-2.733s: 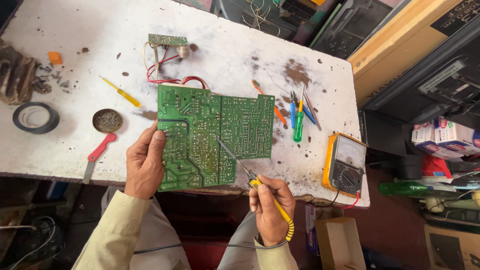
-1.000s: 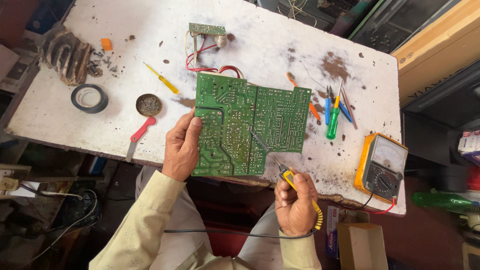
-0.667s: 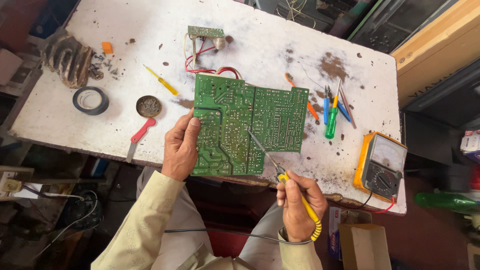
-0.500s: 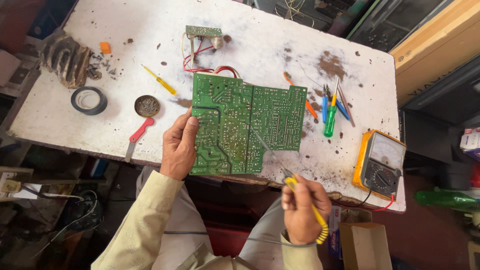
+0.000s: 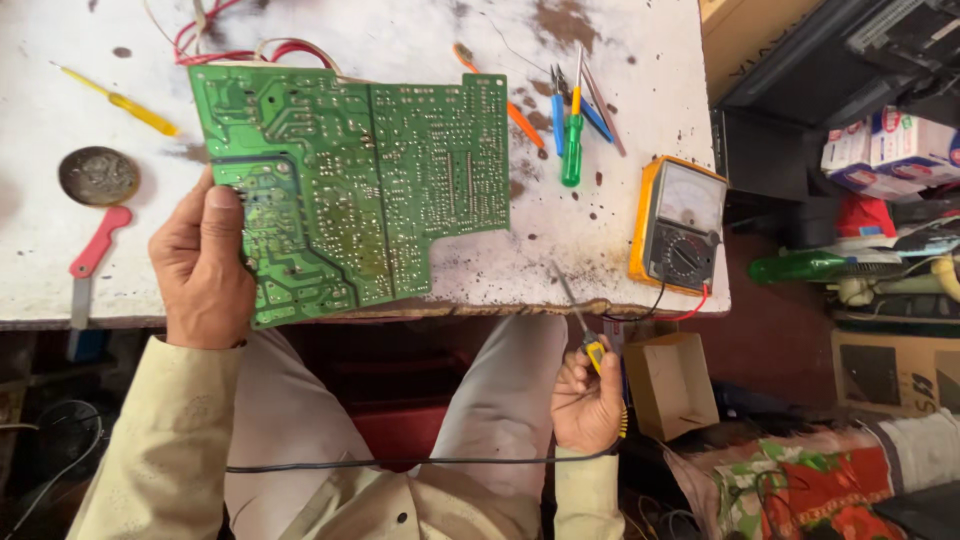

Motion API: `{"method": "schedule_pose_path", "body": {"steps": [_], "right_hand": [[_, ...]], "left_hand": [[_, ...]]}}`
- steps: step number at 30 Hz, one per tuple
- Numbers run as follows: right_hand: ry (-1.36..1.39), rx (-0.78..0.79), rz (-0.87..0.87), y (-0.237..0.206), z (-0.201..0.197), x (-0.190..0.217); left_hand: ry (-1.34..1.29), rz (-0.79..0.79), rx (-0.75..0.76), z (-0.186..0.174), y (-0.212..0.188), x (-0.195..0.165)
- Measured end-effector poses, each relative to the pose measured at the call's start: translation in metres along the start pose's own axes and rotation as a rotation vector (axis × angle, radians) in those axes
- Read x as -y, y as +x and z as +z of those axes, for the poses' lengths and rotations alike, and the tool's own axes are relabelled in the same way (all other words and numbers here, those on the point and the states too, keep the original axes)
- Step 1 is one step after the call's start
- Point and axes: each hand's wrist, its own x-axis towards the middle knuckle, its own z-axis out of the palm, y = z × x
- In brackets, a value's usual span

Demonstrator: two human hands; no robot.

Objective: The person holds a green circuit board and uses a soldering iron to apply heat to multiple solder joints on the board's surface. They then flip the board over and use a screwdriver to adjust components on the opposite side.

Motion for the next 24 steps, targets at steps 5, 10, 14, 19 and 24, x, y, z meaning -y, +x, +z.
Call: {"method": "schedule_pose_path", "body": {"steps": [5,10,14,19,24], "right_hand": [[0.032,0.076,0.032,-0.012,0.025,0.008],[-0.139,0.246,0.030,-0.016,0.077,-0.010],[-0.266,0.265,0.022,-0.008,0.118,-0.038],[-0.301,0.265,0.029,0.004,0.145,-0.062],[-0.331,0.272,0.051,0.009,0.151,-0.065]], "left_hand": [[-0.032,-0.016,-0.035,0.000,0.002,0.001],[0.040,-0.029,-0.070,-0.003,0.006,0.006],[-0.010,-0.016,-0.051,0.000,0.008,0.001],[0.022,0.002,-0.037,0.002,0.010,-0.003],[0.025,0.008,-0.034,0.002,0.010,-0.003]]}}
